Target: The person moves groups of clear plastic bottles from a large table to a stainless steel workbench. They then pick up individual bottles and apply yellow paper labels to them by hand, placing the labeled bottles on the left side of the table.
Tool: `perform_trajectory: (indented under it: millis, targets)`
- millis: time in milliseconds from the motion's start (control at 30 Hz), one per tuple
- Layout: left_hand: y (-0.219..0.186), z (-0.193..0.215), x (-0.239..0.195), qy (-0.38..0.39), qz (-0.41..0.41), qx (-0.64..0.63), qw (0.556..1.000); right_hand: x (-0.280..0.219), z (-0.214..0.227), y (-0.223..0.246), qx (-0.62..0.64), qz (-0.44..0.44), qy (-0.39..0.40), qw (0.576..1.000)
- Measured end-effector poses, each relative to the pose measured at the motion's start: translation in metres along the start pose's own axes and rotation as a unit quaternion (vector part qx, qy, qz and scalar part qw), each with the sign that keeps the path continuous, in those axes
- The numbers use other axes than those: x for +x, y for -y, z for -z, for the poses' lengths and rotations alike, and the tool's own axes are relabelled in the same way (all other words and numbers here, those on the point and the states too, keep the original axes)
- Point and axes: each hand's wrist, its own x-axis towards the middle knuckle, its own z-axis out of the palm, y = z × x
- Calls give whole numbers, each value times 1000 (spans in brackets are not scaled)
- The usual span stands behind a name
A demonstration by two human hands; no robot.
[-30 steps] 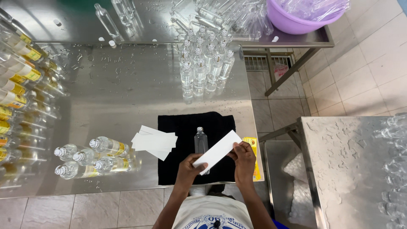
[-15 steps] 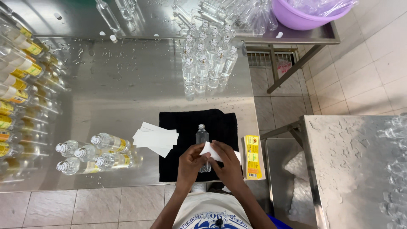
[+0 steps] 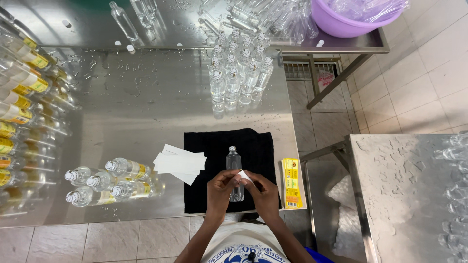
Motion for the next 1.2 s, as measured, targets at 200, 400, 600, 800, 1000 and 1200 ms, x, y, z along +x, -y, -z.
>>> perform_trajectory:
  millis: [200, 400, 600, 800, 1000, 1200]
  targets:
    - [-1, -2, -1, 16, 6, -6, 1000, 1, 5, -7, 19, 22, -3, 1000]
    - [-1, 1, 0, -34, -27, -21, 999, 4, 10, -21, -204, 232, 33, 951]
    - [-1, 5, -5, -3, -45, -10, 999, 1, 11, -2, -271, 286, 70, 917]
    - [-7, 6, -8, -5, -4, -10, 1000, 2, 8, -9, -313, 248, 126, 908]
    - [3, 1, -3, -18, -4, -72, 997, -3, 8, -6, -217, 217, 142, 941]
    - [20, -2, 1, -17, 34, -69, 997, -7, 8, -28, -169, 178, 59, 968]
